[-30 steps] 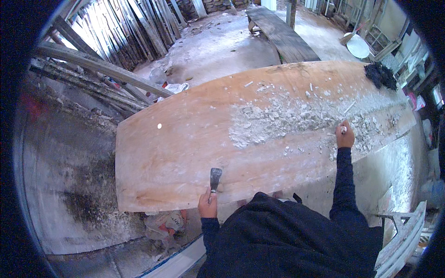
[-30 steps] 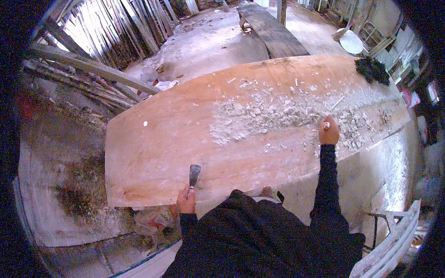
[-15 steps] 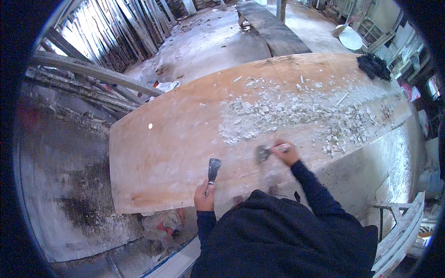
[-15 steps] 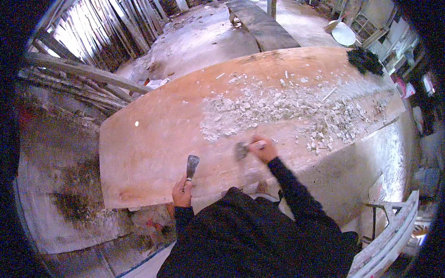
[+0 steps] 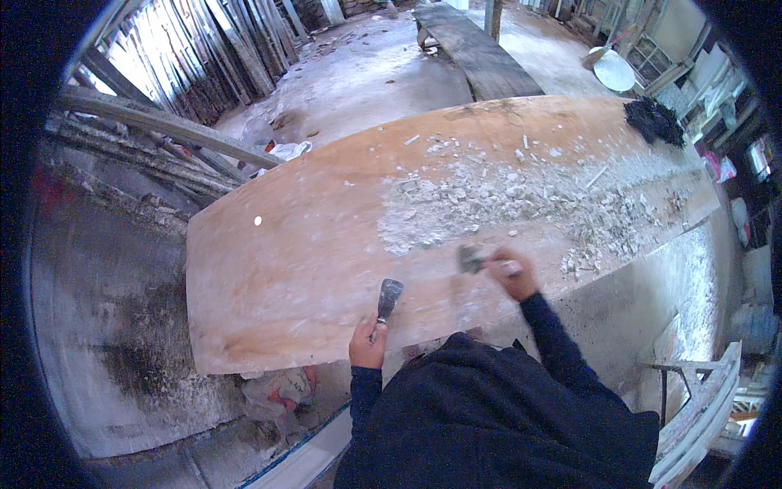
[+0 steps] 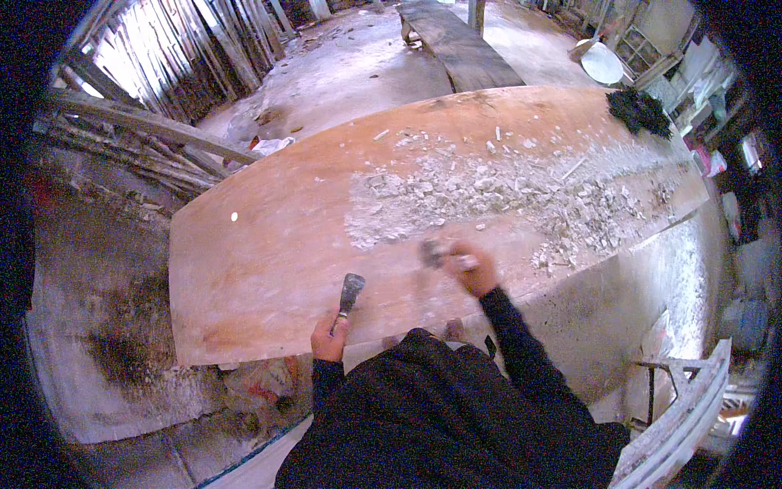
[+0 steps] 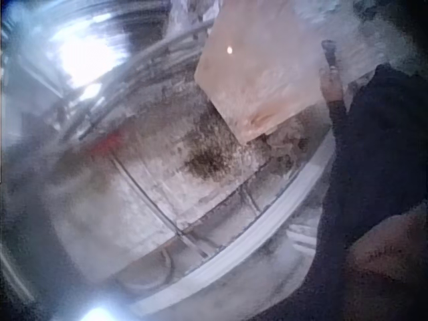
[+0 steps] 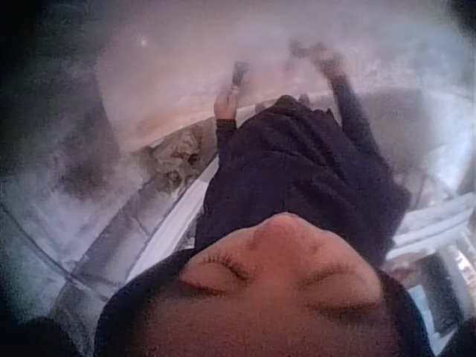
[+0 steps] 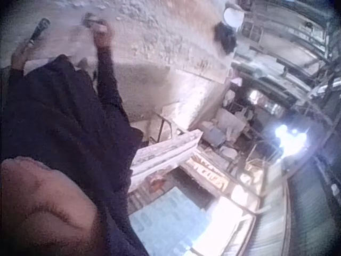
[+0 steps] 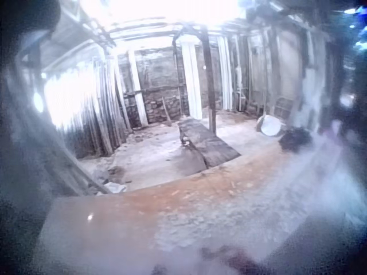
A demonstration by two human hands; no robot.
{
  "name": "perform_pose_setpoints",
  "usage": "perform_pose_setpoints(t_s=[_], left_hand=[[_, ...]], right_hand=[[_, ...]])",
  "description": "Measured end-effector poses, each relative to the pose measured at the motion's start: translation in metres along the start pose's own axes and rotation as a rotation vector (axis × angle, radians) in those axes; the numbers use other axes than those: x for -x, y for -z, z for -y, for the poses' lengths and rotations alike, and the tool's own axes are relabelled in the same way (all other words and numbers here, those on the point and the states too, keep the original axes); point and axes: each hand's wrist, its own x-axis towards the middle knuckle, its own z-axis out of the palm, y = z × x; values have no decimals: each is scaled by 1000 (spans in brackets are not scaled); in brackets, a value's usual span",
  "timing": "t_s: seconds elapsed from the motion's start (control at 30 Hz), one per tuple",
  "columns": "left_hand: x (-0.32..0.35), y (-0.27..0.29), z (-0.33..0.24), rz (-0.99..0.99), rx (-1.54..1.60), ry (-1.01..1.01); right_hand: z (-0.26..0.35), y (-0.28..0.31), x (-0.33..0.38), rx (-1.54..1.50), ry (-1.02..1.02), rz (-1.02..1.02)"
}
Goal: The person uses a chisel and a hammer to scrape a white powdery residue off a large flat board. They repeatedly strike the chisel with the hammer and push the chisel along the surface to dislodge and gather the residue into a pile.
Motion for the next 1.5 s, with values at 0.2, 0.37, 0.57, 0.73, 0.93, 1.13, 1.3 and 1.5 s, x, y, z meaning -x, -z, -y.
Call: perform_pose_setpoints(t_s=[0.2,0.37,0.57,0.73,0.93,1.13,1.3,1.5], left_hand=[[-6,0,-12,14,0,5],[5,-10,12,-92,-44,-87],[22,-7,12,-10,13,160],[23,-8,25,-5,-9,174],[6,-6,16,-3,10,84],[7,-5,10,-14,49,34],[10,-7,19,-10,-12,23],[7,18,40,-227,88,212]], right_hand=[[-30,-28,-28,-177,-43,-60],[-134,123,-49,4,-245,-304],[-105,171,-38,662,16,-512],[-18,22,13,-157,8,-80],[17,-42,31,-242,-104,247],[-66,112,2,118,-163,-7],[-83,173,1,678,-31,-368],[12,7,9,-76,24,-56]])
